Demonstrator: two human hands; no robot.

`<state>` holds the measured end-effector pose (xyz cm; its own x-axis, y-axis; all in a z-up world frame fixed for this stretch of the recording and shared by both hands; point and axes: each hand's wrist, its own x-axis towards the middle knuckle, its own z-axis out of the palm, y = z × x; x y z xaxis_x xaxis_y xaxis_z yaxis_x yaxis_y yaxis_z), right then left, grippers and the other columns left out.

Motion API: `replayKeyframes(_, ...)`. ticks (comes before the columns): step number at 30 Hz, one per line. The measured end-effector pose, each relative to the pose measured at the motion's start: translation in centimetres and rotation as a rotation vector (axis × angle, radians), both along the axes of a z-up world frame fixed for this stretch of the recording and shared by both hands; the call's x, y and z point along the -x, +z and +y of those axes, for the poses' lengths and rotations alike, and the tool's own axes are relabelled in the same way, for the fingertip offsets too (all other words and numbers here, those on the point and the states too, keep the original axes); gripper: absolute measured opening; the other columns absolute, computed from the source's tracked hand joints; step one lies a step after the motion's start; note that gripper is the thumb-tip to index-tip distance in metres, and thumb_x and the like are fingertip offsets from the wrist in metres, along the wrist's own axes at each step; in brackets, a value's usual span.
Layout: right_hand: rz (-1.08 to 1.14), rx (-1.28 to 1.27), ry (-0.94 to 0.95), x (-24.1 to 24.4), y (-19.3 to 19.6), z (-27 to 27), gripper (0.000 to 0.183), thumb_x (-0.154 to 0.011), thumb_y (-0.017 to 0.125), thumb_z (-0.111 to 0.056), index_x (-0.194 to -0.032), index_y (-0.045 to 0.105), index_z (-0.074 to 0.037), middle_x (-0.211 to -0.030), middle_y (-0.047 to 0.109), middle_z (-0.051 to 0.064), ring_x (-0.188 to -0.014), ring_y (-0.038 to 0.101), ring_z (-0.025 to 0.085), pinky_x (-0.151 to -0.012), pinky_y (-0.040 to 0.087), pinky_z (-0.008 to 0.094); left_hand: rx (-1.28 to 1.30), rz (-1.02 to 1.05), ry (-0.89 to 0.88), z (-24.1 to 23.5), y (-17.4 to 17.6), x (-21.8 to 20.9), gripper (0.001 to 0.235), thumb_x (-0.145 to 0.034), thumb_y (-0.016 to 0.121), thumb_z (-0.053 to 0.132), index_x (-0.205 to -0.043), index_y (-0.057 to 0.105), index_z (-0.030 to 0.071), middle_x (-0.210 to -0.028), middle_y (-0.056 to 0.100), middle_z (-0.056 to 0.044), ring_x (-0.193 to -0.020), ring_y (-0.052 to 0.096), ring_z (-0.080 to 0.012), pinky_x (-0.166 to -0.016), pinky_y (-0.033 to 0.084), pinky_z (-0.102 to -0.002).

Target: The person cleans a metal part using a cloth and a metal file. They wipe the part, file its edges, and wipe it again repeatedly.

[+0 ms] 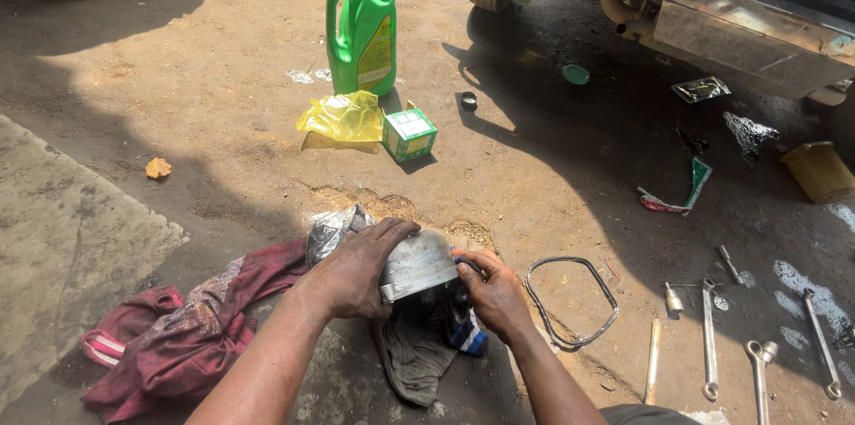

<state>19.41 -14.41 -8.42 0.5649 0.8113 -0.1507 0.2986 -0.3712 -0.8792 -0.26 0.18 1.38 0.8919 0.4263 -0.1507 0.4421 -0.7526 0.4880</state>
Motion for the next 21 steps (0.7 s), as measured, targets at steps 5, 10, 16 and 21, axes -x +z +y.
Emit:
replayKeyframes(5, -0.181, 0.03, -0.119, 0.7, 0.3, 0.8, 0.026, -0.092, 0.07, -0.032, -0.1, 0.078, -0.009, -0.093, 0.078, 0.008, -0.084, 0.076, 0.019, -0.077, 0.061, 0.036, -0.051, 0.291, 0.016, -0.6, 2.0, -1.4, 0.137, -0.053, 0.1, 0.027, -0.161, 0.015, 0.017, -0.163, 0.025, -0.007, -0.147, 0.028, -0.0309, -0.115, 0.021, -0.07)
replayKeyframes(10, -0.139, 0.203, -0.225, -0.1, -0.5, 1.5, 0.034, -0.097, 0.061, -0.04, -0.104, 0.075, -0.01, -0.09, 0.077, 0.011, -0.08, 0.072, 0.021, -0.071, 0.057, 0.038, -0.255, 0.327, 0.089, -2.4, 1.1, -2.9, 0.1, -0.064, 0.085, 0.018, -0.151, 0.036, 0.007, -0.144, 0.048, -0.009, -0.135, 0.048, -0.0313, -0.113, 0.034, -0.072)
replayKeyframes(16, 0.111, 0.61, 0.221, -1.6, 0.6, -1.3, 0.043, -0.095, 0.063, -0.047, -0.116, 0.072, -0.01, -0.104, 0.075, 0.013, -0.088, 0.069, 0.023, -0.078, 0.056, 0.045, -0.153, 0.204, 0.25, -0.7, 1.8, -0.7, 0.1, -0.06, 0.09, 0.016, -0.147, 0.041, 0.01, -0.138, 0.048, -0.009, -0.131, 0.051, -0.029, -0.115, 0.038, -0.058)
replayKeyframes(21, -0.012, 0.865, 0.3, -1.8, 0.4, -1.9, 0.05, -0.093, 0.067, -0.052, -0.123, 0.071, -0.012, -0.106, 0.075, 0.006, -0.087, 0.071, 0.018, -0.079, 0.061, 0.038, -0.139, -0.008, 0.301, 0.2, 3.9, 0.5, 0.091, -0.062, 0.083, 0.007, -0.144, 0.045, 0.011, -0.133, 0.053, -0.009, -0.128, 0.055, -0.0306, -0.111, 0.048, -0.046)
